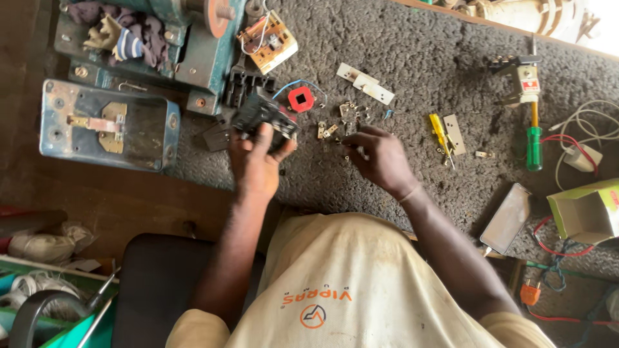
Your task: The person disassembles and reassembles small electrical components on a workbench, using a yellow-handled screwdriver to remove and tighten screws. They handle multiple small metal and plastic parts, including a black plastic housing and a beige ceramic component, arranging them on the bench.
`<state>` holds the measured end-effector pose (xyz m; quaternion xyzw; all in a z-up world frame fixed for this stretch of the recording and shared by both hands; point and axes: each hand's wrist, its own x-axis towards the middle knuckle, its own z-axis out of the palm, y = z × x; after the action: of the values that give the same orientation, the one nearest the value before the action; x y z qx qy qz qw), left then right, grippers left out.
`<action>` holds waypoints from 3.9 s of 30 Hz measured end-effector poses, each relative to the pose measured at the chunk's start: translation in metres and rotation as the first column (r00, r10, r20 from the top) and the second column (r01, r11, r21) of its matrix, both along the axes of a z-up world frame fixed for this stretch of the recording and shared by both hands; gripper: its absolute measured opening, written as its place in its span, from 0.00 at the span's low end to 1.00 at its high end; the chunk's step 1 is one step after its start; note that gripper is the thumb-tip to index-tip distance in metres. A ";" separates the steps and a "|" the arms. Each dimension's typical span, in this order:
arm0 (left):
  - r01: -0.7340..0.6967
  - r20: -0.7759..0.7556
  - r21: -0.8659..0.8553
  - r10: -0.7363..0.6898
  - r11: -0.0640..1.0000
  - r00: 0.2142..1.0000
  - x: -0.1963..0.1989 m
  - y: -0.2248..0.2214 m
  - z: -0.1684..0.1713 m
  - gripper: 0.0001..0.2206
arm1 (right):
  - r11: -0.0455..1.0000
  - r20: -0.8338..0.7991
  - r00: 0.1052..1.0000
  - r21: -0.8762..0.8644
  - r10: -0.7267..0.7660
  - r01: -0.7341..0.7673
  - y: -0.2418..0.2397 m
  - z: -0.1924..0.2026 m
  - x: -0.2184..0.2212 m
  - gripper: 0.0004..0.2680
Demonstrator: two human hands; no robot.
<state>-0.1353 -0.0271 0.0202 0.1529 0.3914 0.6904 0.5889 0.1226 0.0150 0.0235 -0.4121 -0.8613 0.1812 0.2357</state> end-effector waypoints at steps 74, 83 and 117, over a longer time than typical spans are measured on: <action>0.431 -0.252 -0.168 -0.461 0.887 0.851 0.118 -0.021 -0.004 0.19 | 0.889 -0.113 0.933 -0.360 -0.341 0.281 -0.042 0.079 0.029 0.06; 0.458 -0.114 -0.101 -0.467 0.883 0.877 0.114 -0.024 -0.014 0.18 | 0.891 -0.173 0.921 -0.363 -0.350 0.271 -0.044 0.043 0.054 0.03; 0.496 -0.250 -0.255 -0.552 0.830 0.795 0.129 -0.020 -0.020 0.15 | 0.881 -0.215 0.904 -0.389 -0.370 0.268 -0.061 0.018 0.061 0.08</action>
<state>-0.0061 -0.0469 0.0002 0.3104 0.4812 0.4286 0.6988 0.1838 -0.0465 0.0416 -0.5545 -0.6919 0.3469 0.3058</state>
